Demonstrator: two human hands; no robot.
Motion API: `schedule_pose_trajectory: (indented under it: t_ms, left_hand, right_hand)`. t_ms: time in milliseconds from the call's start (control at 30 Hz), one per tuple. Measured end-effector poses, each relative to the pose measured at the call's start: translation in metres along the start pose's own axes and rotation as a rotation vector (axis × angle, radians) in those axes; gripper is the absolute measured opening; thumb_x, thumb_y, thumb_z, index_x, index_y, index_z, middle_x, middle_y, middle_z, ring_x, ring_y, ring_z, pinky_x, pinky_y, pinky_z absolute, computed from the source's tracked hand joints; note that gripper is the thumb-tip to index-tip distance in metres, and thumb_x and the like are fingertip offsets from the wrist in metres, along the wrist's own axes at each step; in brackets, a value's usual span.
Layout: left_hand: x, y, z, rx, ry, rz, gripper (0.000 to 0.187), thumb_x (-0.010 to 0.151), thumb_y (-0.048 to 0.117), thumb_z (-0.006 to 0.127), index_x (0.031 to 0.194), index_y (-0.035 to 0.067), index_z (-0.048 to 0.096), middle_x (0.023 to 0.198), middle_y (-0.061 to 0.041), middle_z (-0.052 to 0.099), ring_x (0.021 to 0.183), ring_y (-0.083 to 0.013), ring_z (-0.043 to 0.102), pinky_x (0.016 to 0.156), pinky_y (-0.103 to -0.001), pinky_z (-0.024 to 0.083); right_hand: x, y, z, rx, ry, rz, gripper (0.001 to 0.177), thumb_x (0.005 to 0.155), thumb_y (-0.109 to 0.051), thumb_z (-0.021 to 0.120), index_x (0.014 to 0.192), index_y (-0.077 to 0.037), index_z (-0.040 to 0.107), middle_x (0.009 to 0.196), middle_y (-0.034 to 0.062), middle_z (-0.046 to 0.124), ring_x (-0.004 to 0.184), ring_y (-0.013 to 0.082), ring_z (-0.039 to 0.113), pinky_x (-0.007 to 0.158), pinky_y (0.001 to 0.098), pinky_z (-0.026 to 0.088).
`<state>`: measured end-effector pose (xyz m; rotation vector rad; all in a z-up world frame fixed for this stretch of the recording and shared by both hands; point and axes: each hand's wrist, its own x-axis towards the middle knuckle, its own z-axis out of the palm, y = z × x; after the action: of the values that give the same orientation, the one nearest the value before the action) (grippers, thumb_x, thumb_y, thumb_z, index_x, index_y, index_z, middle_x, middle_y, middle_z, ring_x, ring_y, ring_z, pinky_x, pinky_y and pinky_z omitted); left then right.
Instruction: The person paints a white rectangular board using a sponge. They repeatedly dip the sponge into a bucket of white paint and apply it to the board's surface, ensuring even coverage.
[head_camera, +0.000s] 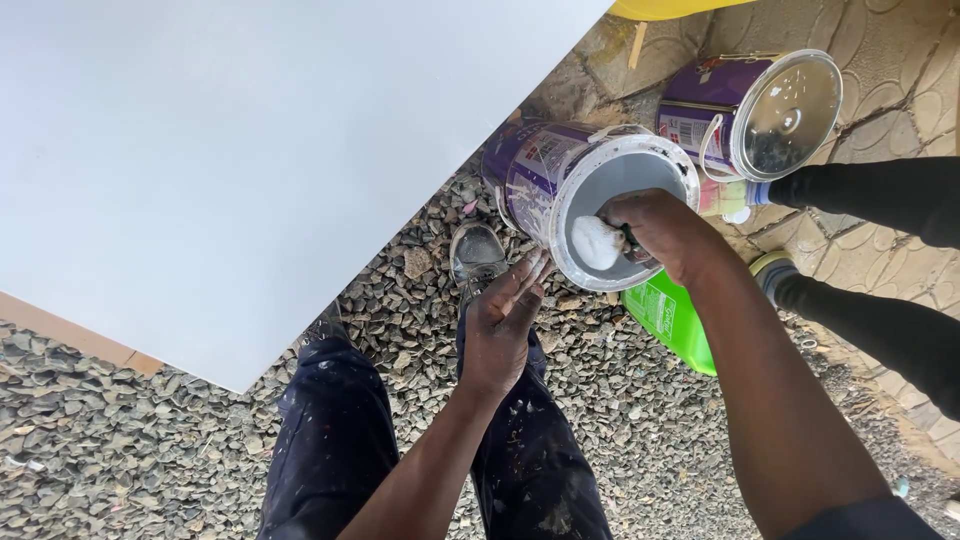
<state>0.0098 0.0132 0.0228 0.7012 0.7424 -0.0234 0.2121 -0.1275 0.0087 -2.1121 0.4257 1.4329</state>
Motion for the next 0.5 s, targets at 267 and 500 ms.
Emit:
schedule_pose_trajectory:
  t_ms: [267, 500]
  left_hand:
    - [-0.002, -0.011, -0.008, -0.024, -0.023, 0.003, 0.044, 0.101, 0.007, 0.06, 0.143, -0.006, 0.051, 0.149, -0.032, 0.052, 0.141, -0.047, 0.044, 0.114, -0.056, 0.043]
    - [-0.003, 0.002, -0.001, -0.012, -0.03, 0.007, 0.044, 0.104, 0.01, 0.056, 0.145, -0.005, 0.05, 0.148, -0.033, 0.052, 0.141, -0.047, 0.043, 0.114, -0.055, 0.044]
  right_hand:
    - [-0.035, -0.031, 0.003, 0.0, -0.106, 0.128, 0.029, 0.082, -0.024, 0.062, 0.097, -0.002, 0.075, 0.075, 0.0143, 0.059, 0.06, 0.0253, 0.047, 0.057, 0.0372, 0.036]
    - [-0.014, 0.029, -0.012, 0.579, -0.186, 0.202, 0.02, 0.078, -0.02, 0.058, 0.075, -0.001, 0.065, 0.049, 0.0053, 0.039, 0.039, 0.0096, 0.031, 0.038, 0.022, 0.016]
